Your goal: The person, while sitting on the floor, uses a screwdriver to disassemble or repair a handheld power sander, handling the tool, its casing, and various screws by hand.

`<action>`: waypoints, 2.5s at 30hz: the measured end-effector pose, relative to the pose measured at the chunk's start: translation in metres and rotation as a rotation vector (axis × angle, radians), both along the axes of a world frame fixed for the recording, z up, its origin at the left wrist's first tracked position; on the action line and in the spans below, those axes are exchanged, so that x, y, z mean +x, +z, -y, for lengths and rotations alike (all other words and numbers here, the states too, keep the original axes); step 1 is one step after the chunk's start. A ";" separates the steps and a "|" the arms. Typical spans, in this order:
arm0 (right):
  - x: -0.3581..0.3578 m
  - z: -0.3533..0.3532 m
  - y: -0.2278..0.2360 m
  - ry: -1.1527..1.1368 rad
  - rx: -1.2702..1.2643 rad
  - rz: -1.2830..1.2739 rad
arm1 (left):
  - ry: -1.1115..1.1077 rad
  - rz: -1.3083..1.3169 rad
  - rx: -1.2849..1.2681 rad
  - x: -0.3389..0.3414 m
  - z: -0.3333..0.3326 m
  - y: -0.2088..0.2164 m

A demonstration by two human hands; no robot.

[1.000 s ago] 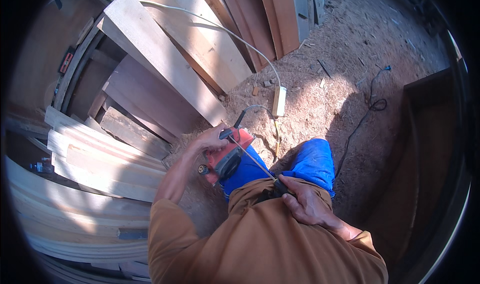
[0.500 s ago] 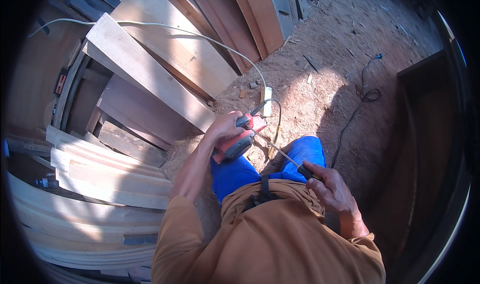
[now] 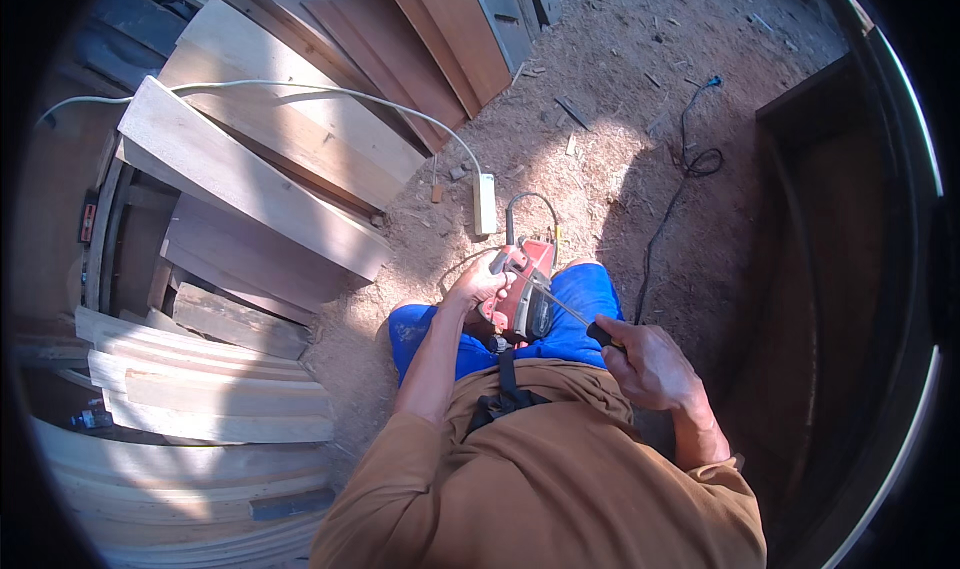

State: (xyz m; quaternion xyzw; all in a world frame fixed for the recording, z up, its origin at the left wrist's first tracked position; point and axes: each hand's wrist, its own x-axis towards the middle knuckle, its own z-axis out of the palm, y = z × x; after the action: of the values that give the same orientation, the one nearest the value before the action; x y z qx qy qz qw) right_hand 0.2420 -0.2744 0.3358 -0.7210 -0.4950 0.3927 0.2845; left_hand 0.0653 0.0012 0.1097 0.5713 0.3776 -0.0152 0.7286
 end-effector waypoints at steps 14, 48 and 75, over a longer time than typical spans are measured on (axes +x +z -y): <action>-0.022 -0.045 -0.069 0.051 -0.063 -0.116 | -0.238 -0.271 0.172 -0.021 -0.026 -0.107; 0.059 -0.029 -0.072 -0.397 -0.709 -0.905 | -0.015 -0.221 -0.575 0.033 -0.014 -0.123; 0.141 -0.143 -0.073 -0.043 -0.868 -0.766 | -0.235 -0.292 -0.496 0.035 -0.043 -0.114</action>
State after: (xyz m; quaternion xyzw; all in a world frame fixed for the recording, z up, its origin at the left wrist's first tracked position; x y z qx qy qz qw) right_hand 0.3833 -0.1315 0.2630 -0.5881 -0.1353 0.7868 0.1295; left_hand 0.1003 0.0445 -0.0045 0.4078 0.3943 -0.2728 0.7770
